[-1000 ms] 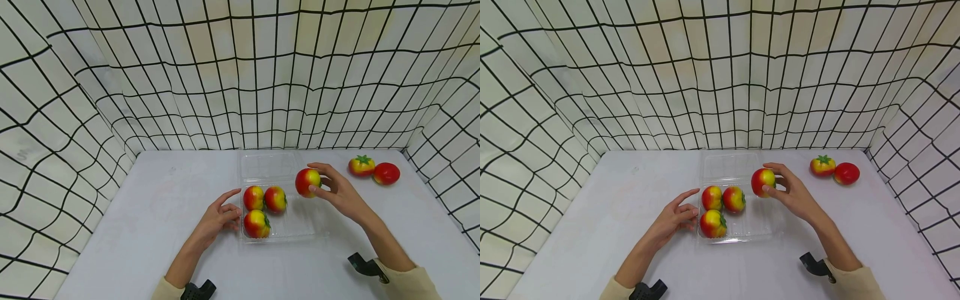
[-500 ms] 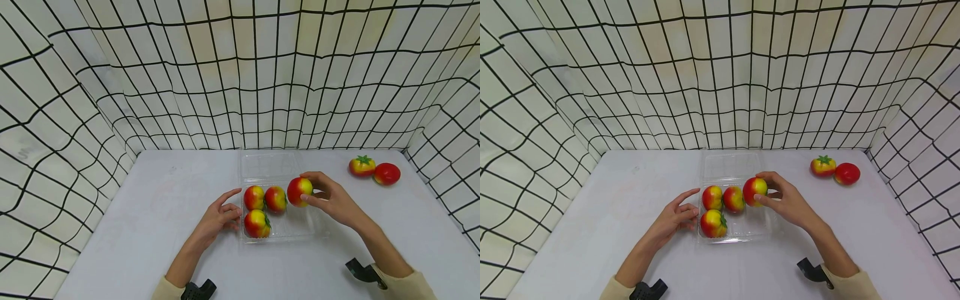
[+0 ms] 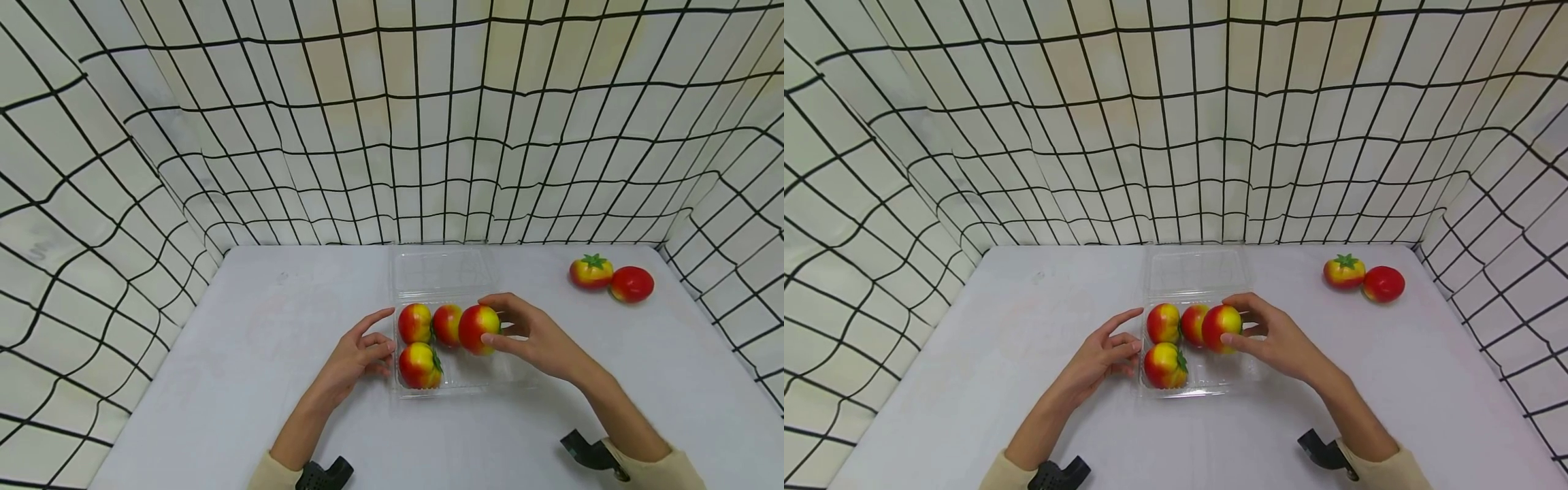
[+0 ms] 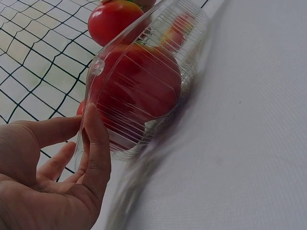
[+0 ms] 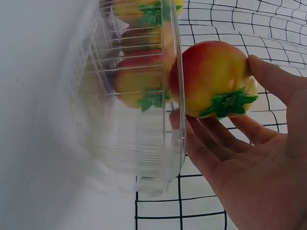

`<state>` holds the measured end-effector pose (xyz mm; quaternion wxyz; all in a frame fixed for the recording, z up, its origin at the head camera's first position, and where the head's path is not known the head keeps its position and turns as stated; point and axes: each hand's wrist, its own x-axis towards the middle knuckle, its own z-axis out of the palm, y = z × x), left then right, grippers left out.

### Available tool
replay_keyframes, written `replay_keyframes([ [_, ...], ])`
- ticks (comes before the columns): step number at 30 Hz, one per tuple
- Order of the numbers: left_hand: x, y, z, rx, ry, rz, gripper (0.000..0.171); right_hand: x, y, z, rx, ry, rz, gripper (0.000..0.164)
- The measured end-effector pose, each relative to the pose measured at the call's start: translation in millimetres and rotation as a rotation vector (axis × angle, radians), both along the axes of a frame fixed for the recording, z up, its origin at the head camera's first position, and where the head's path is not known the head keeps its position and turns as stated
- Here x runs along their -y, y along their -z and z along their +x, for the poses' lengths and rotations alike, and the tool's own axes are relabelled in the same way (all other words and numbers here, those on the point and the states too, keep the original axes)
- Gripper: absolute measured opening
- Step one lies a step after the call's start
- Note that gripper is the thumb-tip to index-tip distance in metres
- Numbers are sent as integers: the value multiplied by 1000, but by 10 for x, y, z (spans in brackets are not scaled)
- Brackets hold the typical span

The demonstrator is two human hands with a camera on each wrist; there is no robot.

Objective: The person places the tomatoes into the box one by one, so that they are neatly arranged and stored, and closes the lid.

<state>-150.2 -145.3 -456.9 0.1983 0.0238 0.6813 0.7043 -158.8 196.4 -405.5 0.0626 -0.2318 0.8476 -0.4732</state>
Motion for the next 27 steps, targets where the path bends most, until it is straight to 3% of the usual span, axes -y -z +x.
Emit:
replay_keyframes([
  [20,-8,-17,-2,12,-6,10,63,121,45,90,57,-64,27,54],
  [27,-7,-27,7,8,-1,13,63,161,79,110,39,-96,41,52],
])
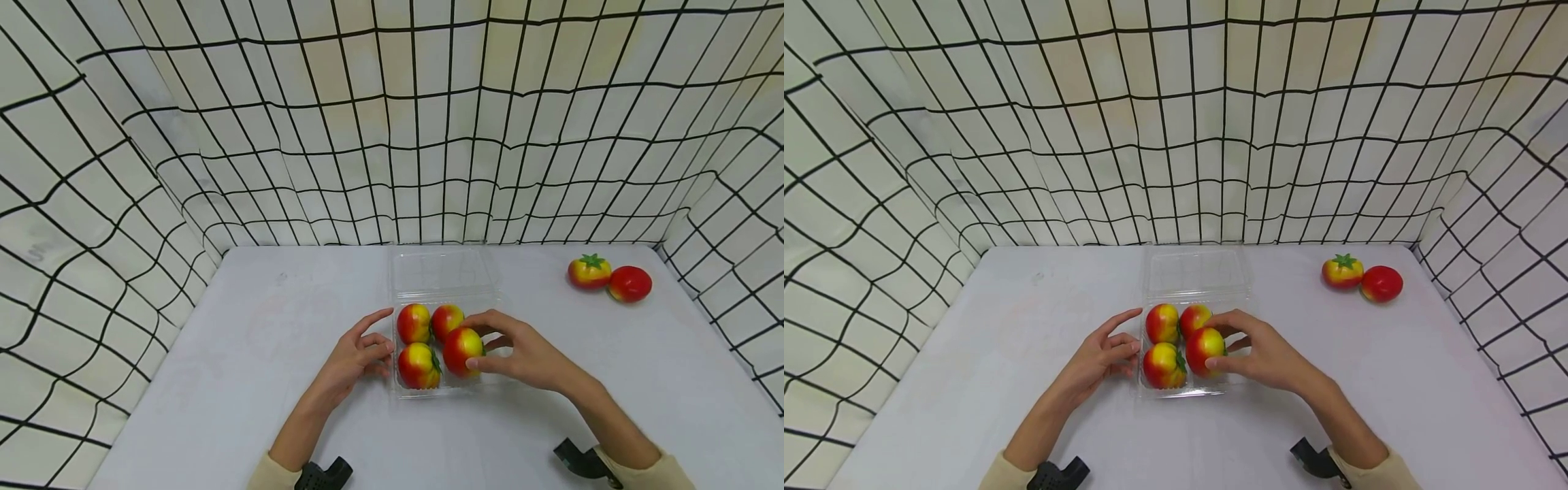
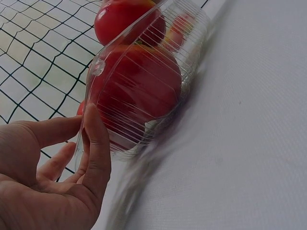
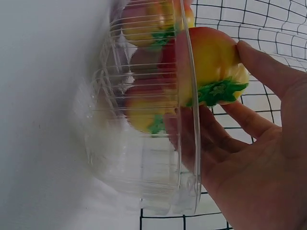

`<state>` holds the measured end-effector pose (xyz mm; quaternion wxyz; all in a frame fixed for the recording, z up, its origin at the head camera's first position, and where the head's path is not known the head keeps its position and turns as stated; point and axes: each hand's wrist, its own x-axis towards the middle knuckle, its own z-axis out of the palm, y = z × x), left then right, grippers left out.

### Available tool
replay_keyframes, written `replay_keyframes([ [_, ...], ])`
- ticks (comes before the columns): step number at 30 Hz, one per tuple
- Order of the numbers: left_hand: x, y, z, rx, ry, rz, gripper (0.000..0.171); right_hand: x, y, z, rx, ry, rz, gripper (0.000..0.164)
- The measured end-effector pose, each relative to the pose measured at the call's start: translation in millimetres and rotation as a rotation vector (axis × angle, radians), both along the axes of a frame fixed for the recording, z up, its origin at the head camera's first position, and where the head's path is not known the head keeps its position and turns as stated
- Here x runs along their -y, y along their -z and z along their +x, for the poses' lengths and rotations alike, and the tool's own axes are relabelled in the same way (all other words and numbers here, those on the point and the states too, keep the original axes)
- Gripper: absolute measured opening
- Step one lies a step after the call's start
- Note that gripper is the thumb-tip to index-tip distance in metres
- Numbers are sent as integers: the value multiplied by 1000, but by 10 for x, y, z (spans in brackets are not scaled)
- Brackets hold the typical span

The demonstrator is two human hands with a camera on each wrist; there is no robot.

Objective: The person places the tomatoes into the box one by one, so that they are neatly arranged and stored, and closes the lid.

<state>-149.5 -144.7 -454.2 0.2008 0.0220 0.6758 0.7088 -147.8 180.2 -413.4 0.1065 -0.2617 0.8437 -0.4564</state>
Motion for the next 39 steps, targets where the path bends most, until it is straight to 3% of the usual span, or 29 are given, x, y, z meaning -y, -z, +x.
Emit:
replay_keyframes([
  [9,-4,10,-4,-6,-2,-10,64,39,69,-7,5,-27,24,45],
  [17,2,31,-5,-9,7,-9,65,57,126,12,79,-34,8,44],
  [39,-9,4,-16,2,17,5,62,60,133,-12,98,-23,30,39],
])
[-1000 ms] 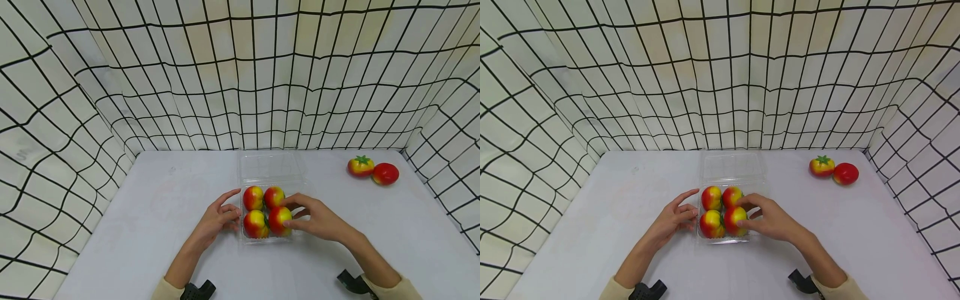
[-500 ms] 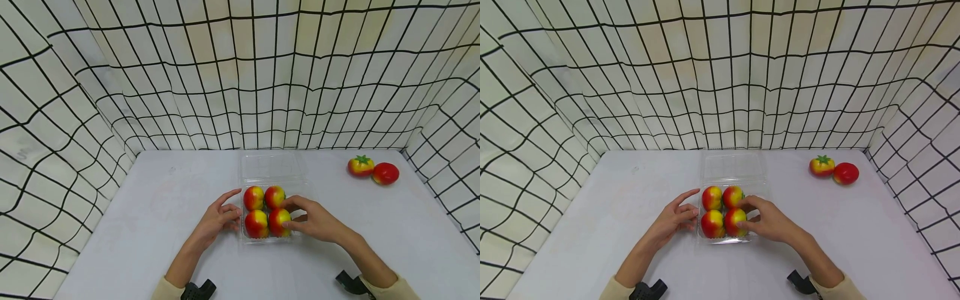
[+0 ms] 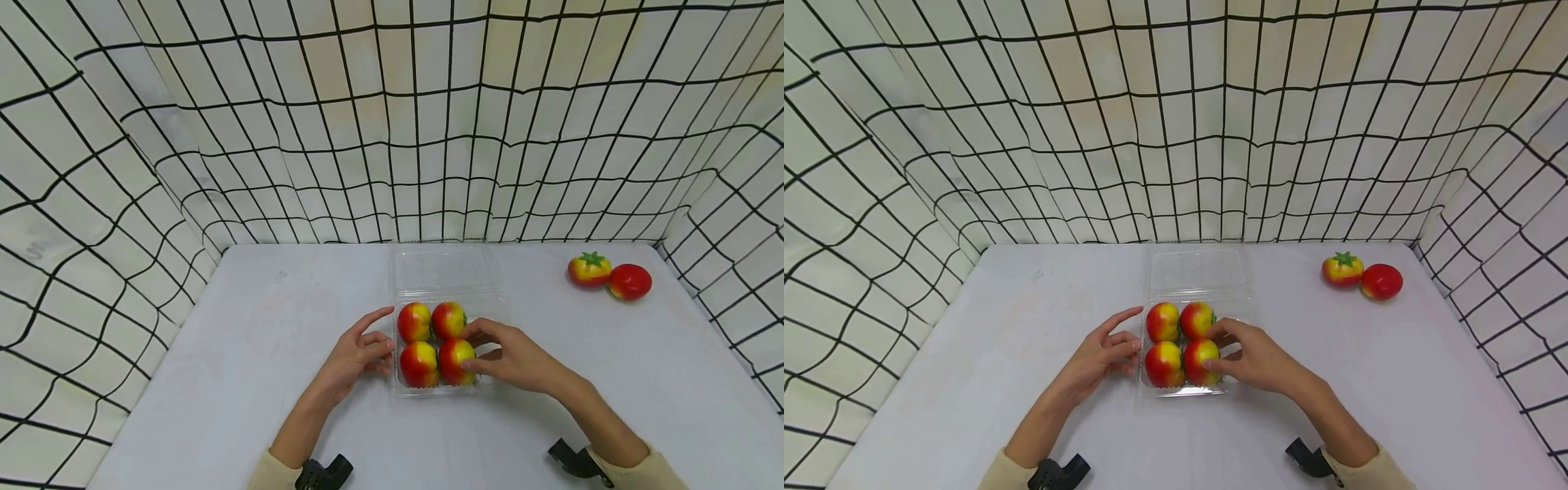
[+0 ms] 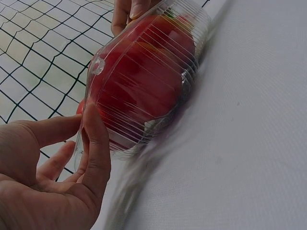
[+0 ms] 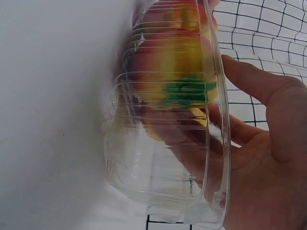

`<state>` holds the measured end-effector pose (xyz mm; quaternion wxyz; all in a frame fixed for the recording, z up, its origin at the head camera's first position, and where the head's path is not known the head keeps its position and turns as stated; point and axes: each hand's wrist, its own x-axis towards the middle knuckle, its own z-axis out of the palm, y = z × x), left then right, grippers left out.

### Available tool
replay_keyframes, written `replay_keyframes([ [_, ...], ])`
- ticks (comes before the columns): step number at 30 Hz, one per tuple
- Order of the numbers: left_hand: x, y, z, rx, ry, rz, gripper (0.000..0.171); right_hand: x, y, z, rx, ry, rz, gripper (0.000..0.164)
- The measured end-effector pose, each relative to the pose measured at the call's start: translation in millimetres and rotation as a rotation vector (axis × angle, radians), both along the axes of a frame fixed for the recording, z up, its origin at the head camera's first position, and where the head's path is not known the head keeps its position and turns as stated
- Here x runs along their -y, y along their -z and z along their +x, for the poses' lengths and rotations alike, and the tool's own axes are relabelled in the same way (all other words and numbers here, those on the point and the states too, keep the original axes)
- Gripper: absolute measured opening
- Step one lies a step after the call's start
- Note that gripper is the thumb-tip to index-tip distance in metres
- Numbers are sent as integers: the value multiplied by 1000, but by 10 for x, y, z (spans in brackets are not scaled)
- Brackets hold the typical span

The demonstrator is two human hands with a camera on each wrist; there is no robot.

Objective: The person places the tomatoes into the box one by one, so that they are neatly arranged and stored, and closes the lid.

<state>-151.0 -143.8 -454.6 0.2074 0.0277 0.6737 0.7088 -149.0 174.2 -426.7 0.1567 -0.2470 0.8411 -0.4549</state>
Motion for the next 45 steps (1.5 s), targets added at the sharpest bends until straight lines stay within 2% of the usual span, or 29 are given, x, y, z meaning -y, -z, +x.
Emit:
replay_keyframes([
  [6,4,7,10,1,0,-3,64,-16,-37,-1,-30,-8,3,40],
  [11,1,4,15,3,-4,-4,63,-48,-77,-14,-79,19,9,39],
  [16,7,2,13,-5,3,-5,64,-108,-90,-32,-129,70,25,37],
  [26,0,9,-3,-10,3,-4,64,-264,-139,-116,-258,179,-11,23],
  [37,-12,2,-3,-10,-5,-12,63,-390,-169,-180,-281,286,2,19],
  [45,-1,13,7,-9,-8,-21,64,-498,-155,-237,-288,359,17,26],
])
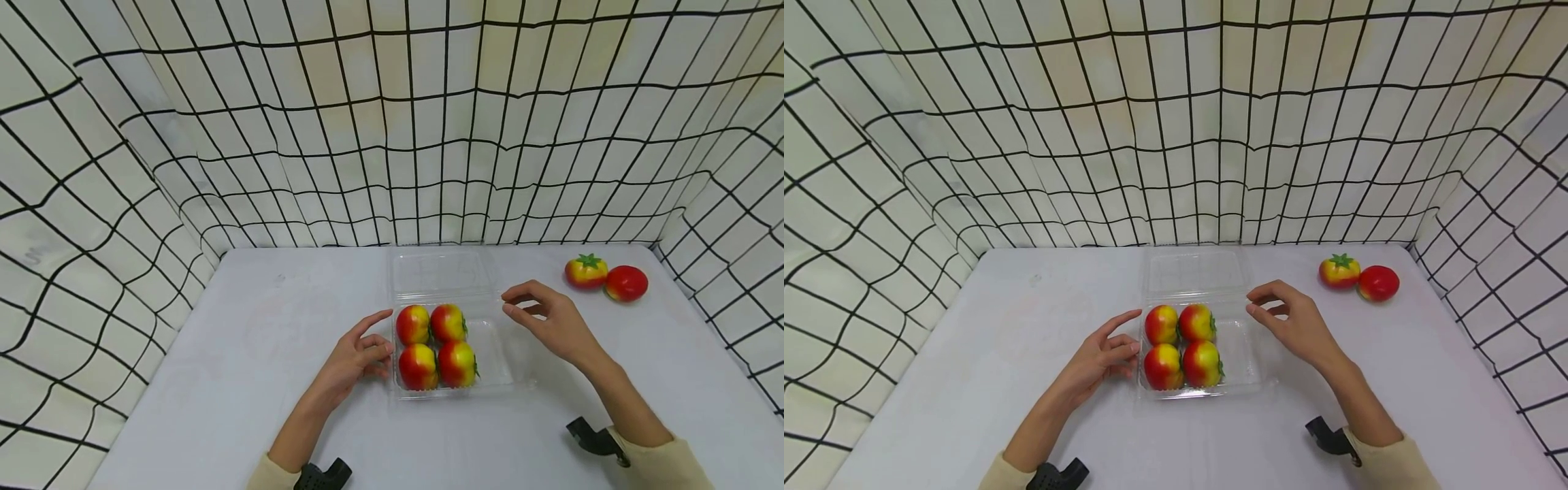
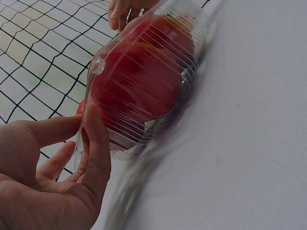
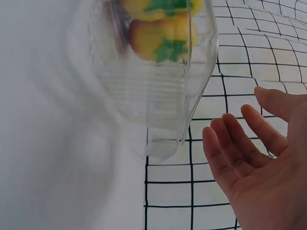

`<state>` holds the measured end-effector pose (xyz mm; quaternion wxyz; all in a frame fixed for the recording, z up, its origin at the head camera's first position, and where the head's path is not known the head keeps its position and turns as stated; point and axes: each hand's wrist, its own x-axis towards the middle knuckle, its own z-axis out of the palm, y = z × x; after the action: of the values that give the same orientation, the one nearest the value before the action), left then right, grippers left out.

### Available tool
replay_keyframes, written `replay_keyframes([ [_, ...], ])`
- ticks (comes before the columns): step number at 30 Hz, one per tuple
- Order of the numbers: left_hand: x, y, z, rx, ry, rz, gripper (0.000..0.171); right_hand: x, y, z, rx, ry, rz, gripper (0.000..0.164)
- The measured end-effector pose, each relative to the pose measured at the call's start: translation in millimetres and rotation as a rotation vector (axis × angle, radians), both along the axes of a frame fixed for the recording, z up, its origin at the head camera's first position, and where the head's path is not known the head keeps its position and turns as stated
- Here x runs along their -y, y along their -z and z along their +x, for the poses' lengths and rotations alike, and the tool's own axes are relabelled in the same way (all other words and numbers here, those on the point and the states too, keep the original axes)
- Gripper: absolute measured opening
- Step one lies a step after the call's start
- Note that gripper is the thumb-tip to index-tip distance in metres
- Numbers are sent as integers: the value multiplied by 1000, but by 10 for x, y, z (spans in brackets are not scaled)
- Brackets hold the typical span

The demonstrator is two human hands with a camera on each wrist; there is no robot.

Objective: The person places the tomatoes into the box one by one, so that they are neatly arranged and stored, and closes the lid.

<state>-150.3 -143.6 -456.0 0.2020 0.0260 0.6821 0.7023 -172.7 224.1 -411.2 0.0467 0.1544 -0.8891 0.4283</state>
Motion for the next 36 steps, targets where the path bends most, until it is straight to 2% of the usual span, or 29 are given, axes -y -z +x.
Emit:
replay_keyframes([
  [4,-11,-1,2,5,-8,1,63,-66,10,-23,2,47,12,27],
  [14,-27,0,-3,13,-13,-3,64,-243,21,-115,-66,123,21,31],
  [22,-31,9,-6,17,-8,2,62,-380,-1,-163,-54,162,7,38],
  [29,1,3,29,29,-23,-7,62,-434,54,-211,-56,174,-14,40],
  [36,-7,3,-1,17,-10,-7,62,-561,75,-253,-67,230,-33,45],
])
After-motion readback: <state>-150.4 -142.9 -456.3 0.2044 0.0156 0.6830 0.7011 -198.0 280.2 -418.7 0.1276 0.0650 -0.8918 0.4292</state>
